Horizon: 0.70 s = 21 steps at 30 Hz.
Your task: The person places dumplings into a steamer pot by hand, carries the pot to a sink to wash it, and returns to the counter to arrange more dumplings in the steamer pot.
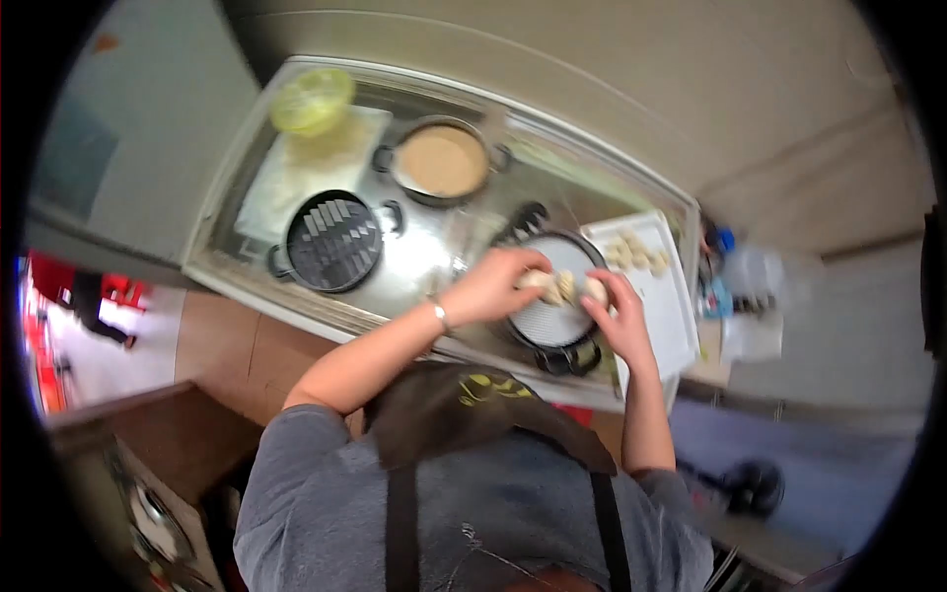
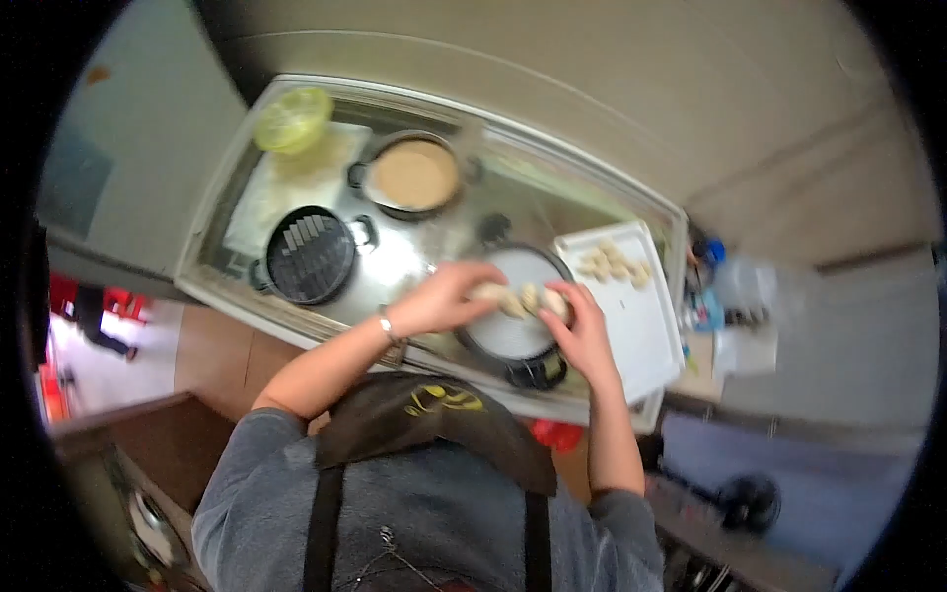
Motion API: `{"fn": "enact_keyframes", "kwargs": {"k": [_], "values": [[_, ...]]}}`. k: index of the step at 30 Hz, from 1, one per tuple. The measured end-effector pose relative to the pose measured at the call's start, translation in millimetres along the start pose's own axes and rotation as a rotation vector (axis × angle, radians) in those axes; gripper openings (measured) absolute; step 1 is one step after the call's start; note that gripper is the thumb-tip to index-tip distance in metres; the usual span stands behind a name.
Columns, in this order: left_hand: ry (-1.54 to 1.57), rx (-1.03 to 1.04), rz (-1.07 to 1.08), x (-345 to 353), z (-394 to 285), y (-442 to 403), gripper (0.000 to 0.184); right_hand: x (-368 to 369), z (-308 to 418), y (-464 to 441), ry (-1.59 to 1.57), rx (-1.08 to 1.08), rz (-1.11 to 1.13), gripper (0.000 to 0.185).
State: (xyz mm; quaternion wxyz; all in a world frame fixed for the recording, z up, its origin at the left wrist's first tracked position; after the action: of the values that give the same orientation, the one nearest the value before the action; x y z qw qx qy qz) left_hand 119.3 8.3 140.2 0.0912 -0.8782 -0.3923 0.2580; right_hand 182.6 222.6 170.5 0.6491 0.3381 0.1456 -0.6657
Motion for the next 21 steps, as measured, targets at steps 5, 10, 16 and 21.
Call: {"fn": "enact_keyframes", "kwargs": {"k": [5,10,16,21], "values": [[-0.208,0.082,0.089,11.0,-16.3,-2.6,0.034,3.2,7.1,15.5,0.041,0.008,0.0,0.033],[-0.303,0.017,0.205,22.8,-18.2,0.2,0.04,19.7,2.2,25.6,0.338,-0.154,-0.147,0.04],[-0.388,0.013,0.251,35.1,-19.1,2.4,0.042,27.8,-6.9,24.9,0.37,-0.127,-0.083,0.038],[-0.352,0.038,0.276,36.8,-15.2,4.5,0.041,29.1,-10.4,26.3,0.372,-0.058,-0.068,0.039]]}}
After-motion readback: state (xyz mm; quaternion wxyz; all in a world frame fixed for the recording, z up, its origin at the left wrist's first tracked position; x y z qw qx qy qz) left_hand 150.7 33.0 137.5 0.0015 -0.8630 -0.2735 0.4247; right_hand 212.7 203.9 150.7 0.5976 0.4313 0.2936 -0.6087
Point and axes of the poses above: each hand's wrist, its own y-axis away from the middle knuckle, its own x-axis out of the palm, z = x × y, the point moved 3 cm from there along -y, towards the middle knuckle, and after that the axes turned 15 degrees about x, right-handed, at the moved point
